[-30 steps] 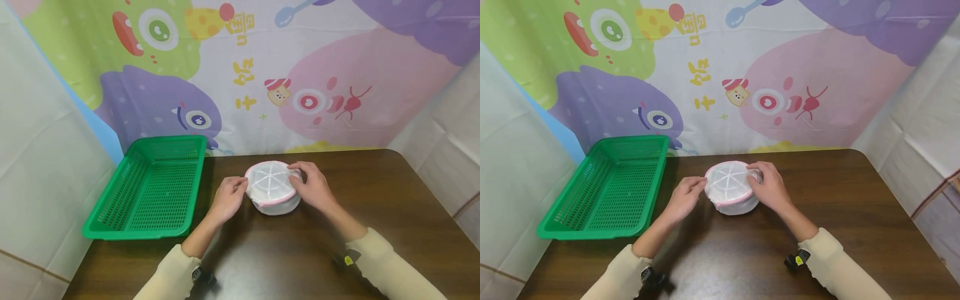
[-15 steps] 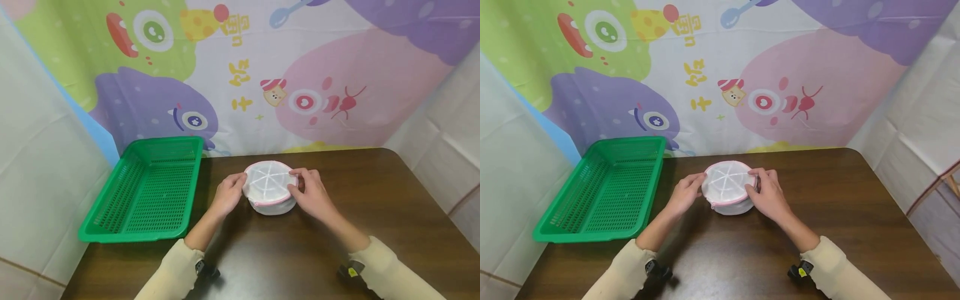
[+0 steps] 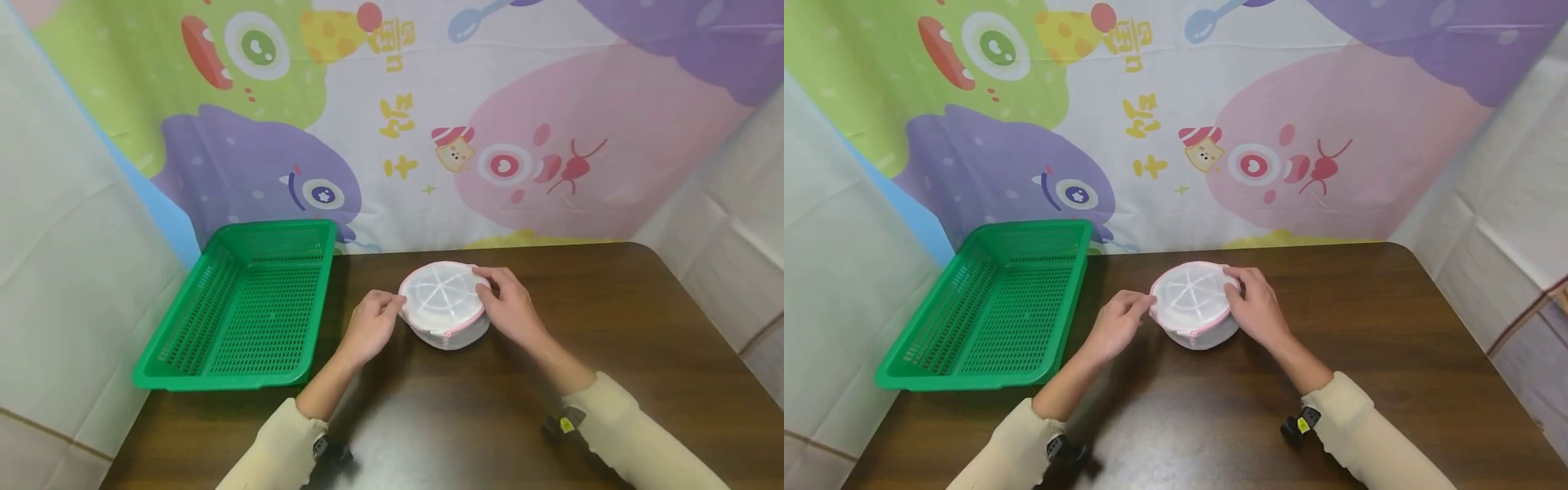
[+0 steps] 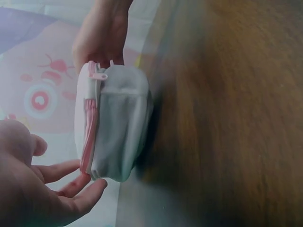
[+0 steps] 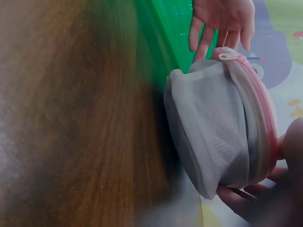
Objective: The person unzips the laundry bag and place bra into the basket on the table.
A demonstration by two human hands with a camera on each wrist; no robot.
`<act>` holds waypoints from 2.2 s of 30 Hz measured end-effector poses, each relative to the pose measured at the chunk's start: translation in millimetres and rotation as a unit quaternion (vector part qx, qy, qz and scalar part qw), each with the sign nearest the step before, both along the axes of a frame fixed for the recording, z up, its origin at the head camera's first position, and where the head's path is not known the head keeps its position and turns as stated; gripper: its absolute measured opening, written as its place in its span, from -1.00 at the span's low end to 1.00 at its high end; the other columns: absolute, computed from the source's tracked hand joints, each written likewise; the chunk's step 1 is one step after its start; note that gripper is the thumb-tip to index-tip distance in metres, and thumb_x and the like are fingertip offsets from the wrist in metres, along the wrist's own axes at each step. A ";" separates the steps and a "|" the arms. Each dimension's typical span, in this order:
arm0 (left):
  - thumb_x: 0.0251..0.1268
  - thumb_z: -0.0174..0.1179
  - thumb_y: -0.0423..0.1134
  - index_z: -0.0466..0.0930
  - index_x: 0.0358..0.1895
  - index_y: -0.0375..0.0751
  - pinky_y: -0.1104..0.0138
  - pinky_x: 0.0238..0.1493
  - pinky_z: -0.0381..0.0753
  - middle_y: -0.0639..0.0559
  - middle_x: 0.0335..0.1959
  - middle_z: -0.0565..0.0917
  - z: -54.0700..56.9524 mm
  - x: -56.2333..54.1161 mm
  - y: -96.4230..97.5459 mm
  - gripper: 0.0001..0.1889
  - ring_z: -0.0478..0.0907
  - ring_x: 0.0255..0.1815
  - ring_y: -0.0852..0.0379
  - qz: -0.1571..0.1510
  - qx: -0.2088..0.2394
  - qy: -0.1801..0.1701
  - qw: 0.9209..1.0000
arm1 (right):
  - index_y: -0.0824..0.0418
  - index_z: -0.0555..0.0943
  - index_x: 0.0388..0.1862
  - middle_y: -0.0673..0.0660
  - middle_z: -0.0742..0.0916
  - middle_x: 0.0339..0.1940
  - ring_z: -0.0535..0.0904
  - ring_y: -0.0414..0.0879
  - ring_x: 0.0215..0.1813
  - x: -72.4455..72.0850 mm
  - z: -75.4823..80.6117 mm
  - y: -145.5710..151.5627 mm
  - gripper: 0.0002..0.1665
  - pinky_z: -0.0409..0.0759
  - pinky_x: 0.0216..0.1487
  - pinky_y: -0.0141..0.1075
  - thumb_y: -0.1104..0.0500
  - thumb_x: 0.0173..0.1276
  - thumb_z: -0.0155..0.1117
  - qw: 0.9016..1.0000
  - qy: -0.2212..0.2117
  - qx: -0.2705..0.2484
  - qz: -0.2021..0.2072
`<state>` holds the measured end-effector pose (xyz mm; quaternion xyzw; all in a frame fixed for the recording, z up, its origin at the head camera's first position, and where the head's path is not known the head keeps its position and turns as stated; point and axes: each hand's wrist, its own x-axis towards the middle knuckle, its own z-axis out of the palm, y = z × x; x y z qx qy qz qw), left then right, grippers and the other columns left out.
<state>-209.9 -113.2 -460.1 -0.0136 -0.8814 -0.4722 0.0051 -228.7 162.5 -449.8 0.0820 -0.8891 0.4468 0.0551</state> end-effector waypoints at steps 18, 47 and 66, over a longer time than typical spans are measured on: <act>0.76 0.14 -0.10 0.81 0.31 -0.23 -0.10 0.43 0.64 -0.21 0.25 0.69 29.8 28.2 3.9 -0.61 0.66 0.28 -0.17 -0.005 -0.010 0.023 1.000 | 0.25 0.64 0.52 0.36 0.66 0.52 0.61 0.32 0.52 -3.5 4.0 0.8 -0.51 0.59 0.53 0.24 0.13 0.74 0.25 0.999 0.028 -0.017 -0.001; 0.44 0.49 -0.27 0.81 0.26 -0.16 -0.17 0.67 0.56 -0.17 0.54 0.67 27.3 24.1 -4.5 -0.63 0.54 0.68 -0.23 -0.170 -0.037 0.150 0.973 | 0.14 0.79 -0.17 -0.03 0.78 -0.30 0.66 -0.14 -0.28 37.5 -6.7 17.3 -0.71 0.61 -0.15 -0.57 0.44 0.22 0.59 0.940 0.314 0.017 0.130; 0.29 0.63 -0.31 0.83 0.18 -0.09 -0.33 0.77 0.34 -0.18 0.76 0.44 21.4 13.0 3.5 -0.60 0.11 0.91 -0.37 -0.219 -0.103 0.131 0.961 | -0.04 0.88 -0.40 -0.20 0.81 -0.62 0.54 -0.46 -0.59 46.4 -4.7 7.4 -0.83 0.47 -0.50 -0.45 0.03 0.13 0.80 0.904 0.312 0.217 0.195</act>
